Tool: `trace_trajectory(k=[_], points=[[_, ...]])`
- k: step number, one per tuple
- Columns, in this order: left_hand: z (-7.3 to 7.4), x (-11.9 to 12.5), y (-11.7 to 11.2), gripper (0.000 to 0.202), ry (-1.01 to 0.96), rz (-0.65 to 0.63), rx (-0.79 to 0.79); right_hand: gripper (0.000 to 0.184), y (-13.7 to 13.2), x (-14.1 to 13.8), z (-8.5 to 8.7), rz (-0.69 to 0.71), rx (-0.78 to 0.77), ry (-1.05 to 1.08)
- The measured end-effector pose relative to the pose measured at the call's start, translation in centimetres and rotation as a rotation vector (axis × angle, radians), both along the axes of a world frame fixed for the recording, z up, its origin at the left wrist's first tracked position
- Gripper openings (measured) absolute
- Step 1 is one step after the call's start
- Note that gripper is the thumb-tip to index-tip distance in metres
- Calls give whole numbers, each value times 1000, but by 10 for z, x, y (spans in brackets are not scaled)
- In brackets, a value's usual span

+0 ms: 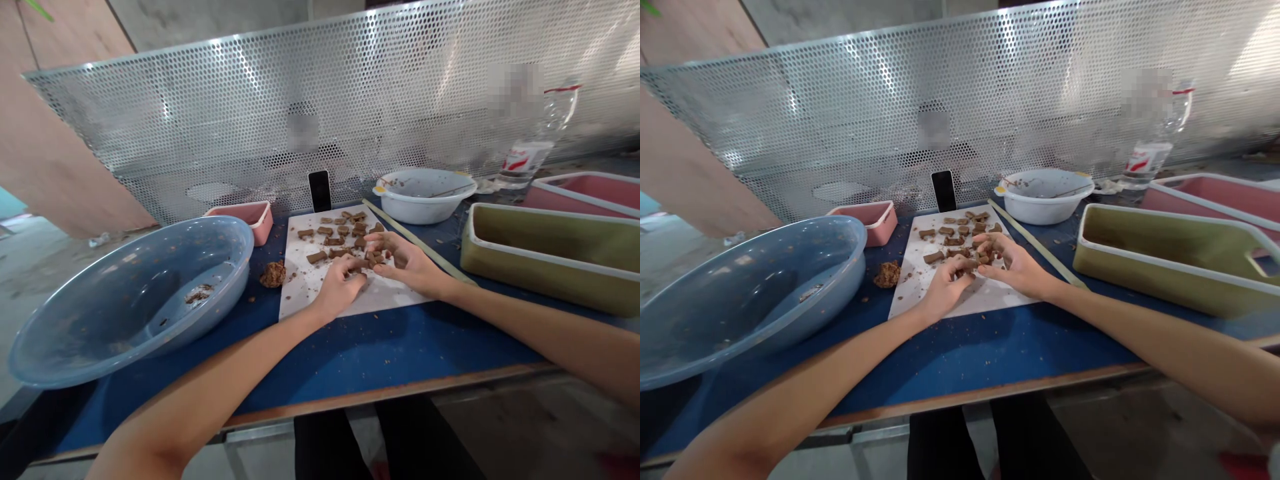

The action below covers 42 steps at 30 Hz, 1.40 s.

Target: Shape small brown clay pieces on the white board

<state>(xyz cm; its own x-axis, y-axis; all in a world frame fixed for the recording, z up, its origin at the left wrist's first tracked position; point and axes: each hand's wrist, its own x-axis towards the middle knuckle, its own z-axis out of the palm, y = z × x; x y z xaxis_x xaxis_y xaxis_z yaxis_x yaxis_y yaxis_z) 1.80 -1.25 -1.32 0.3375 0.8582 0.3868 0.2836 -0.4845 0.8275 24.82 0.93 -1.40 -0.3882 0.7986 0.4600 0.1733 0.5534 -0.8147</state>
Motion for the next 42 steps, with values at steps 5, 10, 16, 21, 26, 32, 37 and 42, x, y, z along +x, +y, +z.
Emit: trace_trajectory(k=[5, 10, 16, 21, 26, 32, 37, 42], points=[[0, 0, 1, 12, -4, 15, -11, 63, -1, -1, 2, 6, 12, 11], [0, 2, 0, 16, -53, 22, -41, 61, -1, -2, 2, 41, 30, 14], [-2, 6, 1, 49, -183, 4, -119, 63, -3, -1, 2, 28, 49, -28], [-6, 5, 4, 68, -167, -27, -115, 67, -5, -1, 3, 27, 62, -15], [-7, 3, 5, 76, -139, -31, -118, 69, -8, 2, 7, 26, 97, -52], [-3, 3, 3, 76, -129, -11, -91, 68, -10, 6, 11, -30, 185, -176], [-7, 4, 4, 67, -142, 40, -66, 67, -13, 7, 15, -78, 280, -249], [-7, 4, 3, 52, -100, 123, -79, 57, -11, 7, 12, -119, 303, -241]])
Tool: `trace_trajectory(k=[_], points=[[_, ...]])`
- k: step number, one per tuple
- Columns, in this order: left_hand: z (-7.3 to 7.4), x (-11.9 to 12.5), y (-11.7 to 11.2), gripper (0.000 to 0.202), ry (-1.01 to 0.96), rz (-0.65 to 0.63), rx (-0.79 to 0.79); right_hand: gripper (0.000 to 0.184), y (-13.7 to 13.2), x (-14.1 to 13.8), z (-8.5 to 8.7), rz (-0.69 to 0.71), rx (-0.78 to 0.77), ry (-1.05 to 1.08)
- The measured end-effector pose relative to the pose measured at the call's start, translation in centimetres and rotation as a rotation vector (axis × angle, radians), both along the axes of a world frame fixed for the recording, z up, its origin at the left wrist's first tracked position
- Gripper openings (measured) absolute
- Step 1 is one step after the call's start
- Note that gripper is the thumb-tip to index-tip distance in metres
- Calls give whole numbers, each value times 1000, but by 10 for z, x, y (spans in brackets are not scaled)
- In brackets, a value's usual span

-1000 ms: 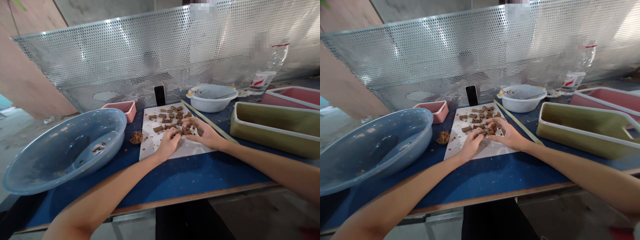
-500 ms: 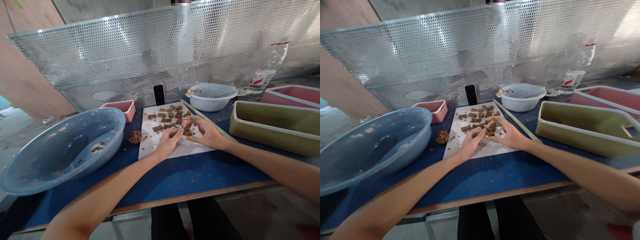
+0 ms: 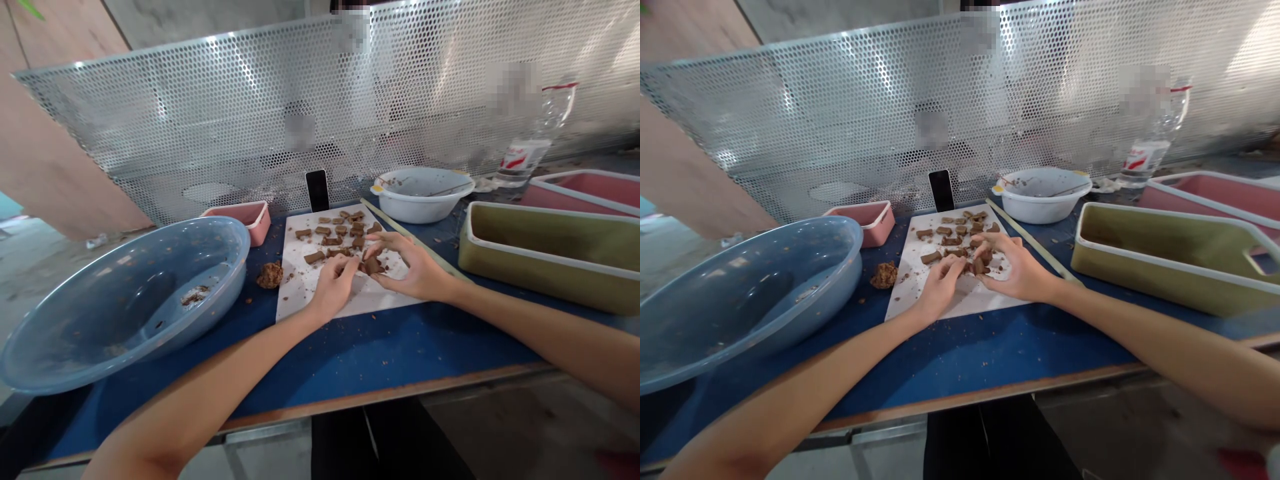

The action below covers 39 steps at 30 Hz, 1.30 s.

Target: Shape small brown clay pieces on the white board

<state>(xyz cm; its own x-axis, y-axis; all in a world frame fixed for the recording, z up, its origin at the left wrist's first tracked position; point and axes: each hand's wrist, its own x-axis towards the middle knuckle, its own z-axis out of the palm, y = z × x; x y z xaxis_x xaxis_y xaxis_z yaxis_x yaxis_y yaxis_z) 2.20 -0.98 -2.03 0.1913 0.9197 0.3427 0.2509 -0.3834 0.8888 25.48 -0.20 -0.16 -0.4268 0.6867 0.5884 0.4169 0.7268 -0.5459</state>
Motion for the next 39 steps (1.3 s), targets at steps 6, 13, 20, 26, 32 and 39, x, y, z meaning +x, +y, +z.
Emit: trace_trajectory(k=[6, 13, 20, 26, 32, 39], points=[[9, -1, -8, 35, 71, 51, 56, 44, 1, 1, -2, -17, -4, 7], [9, -2, -7, 33, 115, 94, 59, 49, 3, -1, -4, -20, -50, -20], [4, -1, -2, 36, 116, 98, -27, 59, 7, -2, -7, -18, -83, -82], [5, -1, -1, 42, 237, 107, 5, 66, 13, 0, -15, -28, -95, -113], [4, -3, 0, 39, 269, 104, 13, 70, 12, -1, -17, -21, -122, -112], [3, -2, -1, 39, 314, 131, 2, 73, 15, -1, -19, 3, -183, -159]])
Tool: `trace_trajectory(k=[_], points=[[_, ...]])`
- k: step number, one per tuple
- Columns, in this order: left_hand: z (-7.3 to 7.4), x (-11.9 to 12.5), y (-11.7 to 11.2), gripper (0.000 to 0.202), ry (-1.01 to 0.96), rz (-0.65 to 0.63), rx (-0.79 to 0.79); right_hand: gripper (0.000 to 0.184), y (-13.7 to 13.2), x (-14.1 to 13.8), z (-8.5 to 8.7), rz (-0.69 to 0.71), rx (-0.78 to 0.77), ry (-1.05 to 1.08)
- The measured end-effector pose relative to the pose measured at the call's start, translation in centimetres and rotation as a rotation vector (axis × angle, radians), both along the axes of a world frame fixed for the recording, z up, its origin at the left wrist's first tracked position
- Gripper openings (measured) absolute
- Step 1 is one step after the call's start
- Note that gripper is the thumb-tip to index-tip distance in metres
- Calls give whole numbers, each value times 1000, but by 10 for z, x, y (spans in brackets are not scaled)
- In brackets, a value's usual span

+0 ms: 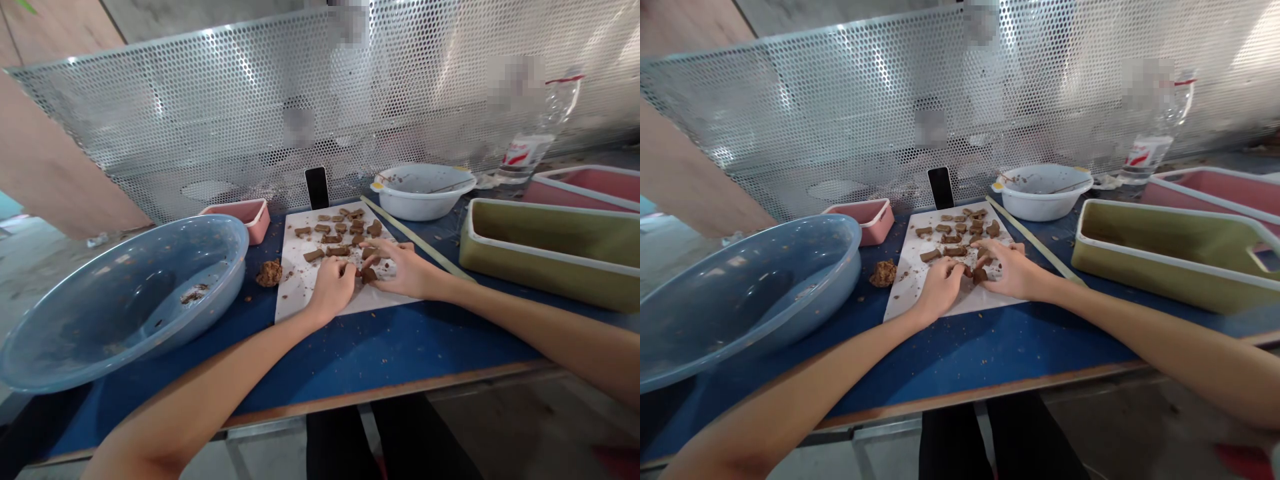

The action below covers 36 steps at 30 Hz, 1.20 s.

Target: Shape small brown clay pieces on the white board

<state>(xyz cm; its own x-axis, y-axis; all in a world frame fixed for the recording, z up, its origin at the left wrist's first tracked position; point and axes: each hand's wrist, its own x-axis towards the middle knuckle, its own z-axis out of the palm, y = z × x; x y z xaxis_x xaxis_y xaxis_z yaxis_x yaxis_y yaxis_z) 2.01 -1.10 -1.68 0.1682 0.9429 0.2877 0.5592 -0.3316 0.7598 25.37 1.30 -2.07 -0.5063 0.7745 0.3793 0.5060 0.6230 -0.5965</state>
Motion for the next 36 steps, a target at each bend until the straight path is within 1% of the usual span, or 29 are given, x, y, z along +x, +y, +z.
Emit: trace_trajectory(k=[4, 7, 9, 11, 12, 14, 16, 17, 20, 22, 24, 27, 30, 33, 36], points=[[1, -1, 0, 29, -89, 35, 0, 73, 2, 2, 1, -4, -13, -34], [1, -3, 0, 21, -130, 51, 15, 75, 2, 5, 5, 6, -12, -57], [1, -4, 2, 19, -104, 42, 46, 75, 3, 9, 8, 9, -2, -78], [0, -7, 4, 18, -38, 19, 103, 70, 5, 13, 10, 9, 31, -105], [-1, -8, 6, 17, 6, 1, 140, 63, 6, 15, 11, 9, 65, -117], [-2, -11, 10, 15, 99, -44, 212, 46, 10, 20, 11, 25, 169, -136], [-3, -15, 13, 14, 182, -109, 273, 27, 13, 23, 13, 80, 305, -151], [-3, -16, 14, 13, 219, -147, 311, 22, 14, 24, 15, 123, 370, -166], [-1, -21, 13, 12, 331, -279, 491, 18, 12, 27, 23, 245, 528, -211], [1, -24, 12, 15, 392, -362, 605, 17, 9, 28, 29, 284, 604, -226], [2, -26, 12, 16, 401, -405, 658, 17, 7, 29, 32, 303, 671, -235], [0, -27, 17, 15, 320, -405, 649, 16, 7, 30, 31, 309, 757, -288], [-5, -28, 26, 21, 228, -419, 607, 15, 10, 29, 26, 302, 822, -340], [-8, -30, 34, 23, 184, -437, 535, 16, 13, 27, 21, 300, 879, -340], [-9, -31, 39, 32, 165, -457, 441, 17, 15, 24, 18, 297, 918, -329]])
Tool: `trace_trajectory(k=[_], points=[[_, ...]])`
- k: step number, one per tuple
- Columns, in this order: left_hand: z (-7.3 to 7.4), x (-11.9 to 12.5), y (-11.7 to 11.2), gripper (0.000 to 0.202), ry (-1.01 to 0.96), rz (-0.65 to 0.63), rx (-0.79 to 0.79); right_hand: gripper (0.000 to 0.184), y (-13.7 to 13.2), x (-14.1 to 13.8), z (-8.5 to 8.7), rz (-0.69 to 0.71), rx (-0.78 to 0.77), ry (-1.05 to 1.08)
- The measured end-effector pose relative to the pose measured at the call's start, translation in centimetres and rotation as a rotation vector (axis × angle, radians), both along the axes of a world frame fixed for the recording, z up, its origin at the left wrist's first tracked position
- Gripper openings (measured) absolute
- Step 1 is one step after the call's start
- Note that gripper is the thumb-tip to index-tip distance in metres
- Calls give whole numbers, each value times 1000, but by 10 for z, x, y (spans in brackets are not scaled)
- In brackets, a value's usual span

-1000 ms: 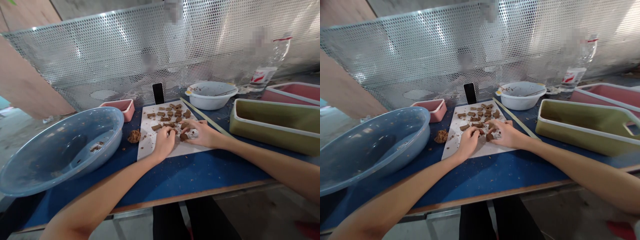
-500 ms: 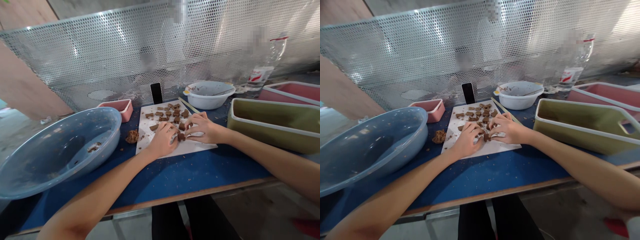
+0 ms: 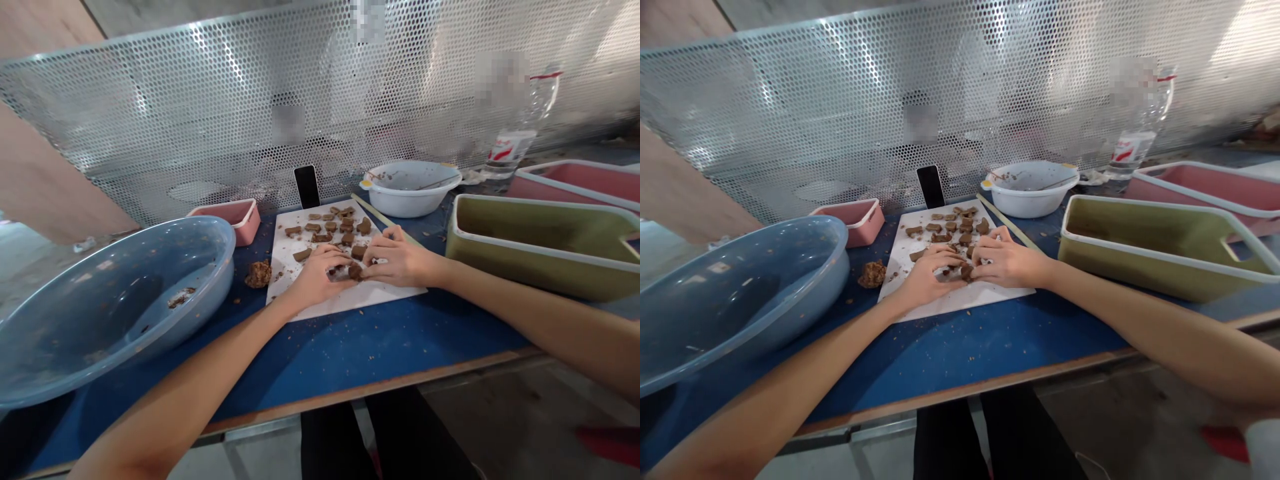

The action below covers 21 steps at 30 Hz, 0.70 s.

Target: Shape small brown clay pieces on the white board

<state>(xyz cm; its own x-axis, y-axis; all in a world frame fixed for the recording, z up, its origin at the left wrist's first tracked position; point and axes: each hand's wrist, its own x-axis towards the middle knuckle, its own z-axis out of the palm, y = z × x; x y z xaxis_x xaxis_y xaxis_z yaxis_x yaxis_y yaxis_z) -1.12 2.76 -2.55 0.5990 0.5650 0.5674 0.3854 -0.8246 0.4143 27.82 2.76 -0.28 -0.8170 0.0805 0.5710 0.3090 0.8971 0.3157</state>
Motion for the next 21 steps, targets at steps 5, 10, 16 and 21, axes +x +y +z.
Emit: trace_trajectory(k=[5, 10, 16, 21], points=[[-1, -1, -1, 32, -4, 24, -108, 19, 2, 0, -3, -38, 13, -24], [0, -2, -3, 27, 15, 63, -157, 22, 3, -1, -5, -17, -2, -27], [4, -1, -5, 30, 17, 99, -176, 14, 4, 1, -5, -29, -40, -14], [3, 1, -6, 36, 8, 142, -187, 17, 5, 1, -2, -1, -47, 11]])
